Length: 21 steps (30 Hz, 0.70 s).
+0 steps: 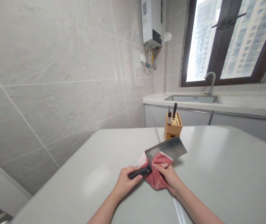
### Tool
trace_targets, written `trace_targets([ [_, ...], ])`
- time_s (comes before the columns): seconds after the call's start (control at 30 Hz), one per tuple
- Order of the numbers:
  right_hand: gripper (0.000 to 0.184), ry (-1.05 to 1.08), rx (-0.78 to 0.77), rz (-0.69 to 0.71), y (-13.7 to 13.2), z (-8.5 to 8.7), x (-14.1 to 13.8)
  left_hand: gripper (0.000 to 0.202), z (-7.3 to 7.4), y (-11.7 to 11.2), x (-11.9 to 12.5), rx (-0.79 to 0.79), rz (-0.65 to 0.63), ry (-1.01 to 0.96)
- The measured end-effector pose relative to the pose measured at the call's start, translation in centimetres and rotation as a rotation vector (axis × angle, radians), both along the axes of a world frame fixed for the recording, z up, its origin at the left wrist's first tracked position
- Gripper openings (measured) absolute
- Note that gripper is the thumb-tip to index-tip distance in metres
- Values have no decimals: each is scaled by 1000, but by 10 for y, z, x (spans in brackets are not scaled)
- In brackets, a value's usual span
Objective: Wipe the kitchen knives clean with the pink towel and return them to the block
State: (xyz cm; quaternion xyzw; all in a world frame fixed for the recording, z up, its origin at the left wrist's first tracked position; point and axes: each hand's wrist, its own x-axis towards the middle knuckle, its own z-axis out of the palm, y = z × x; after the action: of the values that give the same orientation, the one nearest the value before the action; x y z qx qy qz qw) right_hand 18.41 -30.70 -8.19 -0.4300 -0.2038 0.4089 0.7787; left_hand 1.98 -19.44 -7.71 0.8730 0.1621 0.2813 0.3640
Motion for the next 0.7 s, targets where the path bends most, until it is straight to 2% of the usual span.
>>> trace_targets([
  [0.4,19,18,17,17,-2,1,2,23,2,0,0,-49,0,-10],
  [0.7,15,21,52,15,2,-7,7,23,2,1,0,-62,12,-11],
])
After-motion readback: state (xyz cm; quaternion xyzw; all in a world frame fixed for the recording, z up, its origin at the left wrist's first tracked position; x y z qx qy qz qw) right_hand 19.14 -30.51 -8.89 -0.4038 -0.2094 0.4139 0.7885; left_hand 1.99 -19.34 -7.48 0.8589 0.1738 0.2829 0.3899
